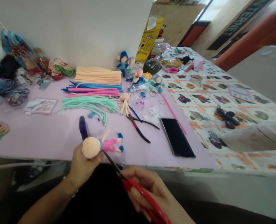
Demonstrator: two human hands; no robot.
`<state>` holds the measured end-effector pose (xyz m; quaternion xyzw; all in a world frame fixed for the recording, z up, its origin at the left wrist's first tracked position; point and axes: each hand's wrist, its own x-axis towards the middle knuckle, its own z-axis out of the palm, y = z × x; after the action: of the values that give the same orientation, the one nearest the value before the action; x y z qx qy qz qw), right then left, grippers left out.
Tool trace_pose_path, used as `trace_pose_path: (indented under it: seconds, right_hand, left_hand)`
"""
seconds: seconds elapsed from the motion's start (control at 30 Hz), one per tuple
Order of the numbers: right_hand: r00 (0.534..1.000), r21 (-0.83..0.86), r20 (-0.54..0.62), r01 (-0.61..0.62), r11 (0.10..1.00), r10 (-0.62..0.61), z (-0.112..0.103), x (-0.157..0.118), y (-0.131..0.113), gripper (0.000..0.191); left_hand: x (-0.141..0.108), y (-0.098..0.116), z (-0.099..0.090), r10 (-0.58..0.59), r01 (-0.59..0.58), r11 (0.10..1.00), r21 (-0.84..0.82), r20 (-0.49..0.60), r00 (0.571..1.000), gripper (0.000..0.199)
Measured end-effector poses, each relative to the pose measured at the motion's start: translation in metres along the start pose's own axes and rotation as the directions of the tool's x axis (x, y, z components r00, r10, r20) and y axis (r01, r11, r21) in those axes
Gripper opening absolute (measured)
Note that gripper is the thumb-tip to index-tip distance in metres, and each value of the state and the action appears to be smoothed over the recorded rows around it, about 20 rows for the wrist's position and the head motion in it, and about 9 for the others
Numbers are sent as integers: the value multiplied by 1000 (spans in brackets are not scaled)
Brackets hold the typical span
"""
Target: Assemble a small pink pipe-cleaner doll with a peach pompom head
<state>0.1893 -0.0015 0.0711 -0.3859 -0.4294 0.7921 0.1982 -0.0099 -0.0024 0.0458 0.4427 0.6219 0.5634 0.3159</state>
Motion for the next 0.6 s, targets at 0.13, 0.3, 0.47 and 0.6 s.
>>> trace_pose_path:
  seconds: [0.13,0.3,0.47,0.6]
  right_hand:
    - [999,25,24,-48,999,48,1,0,3,50]
    - [998,19,8,-65,998,65,3,0,3,49]
    - [998,30,67,-2,1000,0,-3,5,5,50]
    - [997,45,77,2,999,-5,-5,6,5,48]
  left_hand:
    - [-4,-2,0,171,-169,984,49,-34,985,13]
    - [-4,-5,1,242,-240,970,44,-49,969,17]
    - [2,-3,1,-11,11,1000,-19,7,1000,3]
    - [5,-3,-2,-93,98,994,-56,96,991,3]
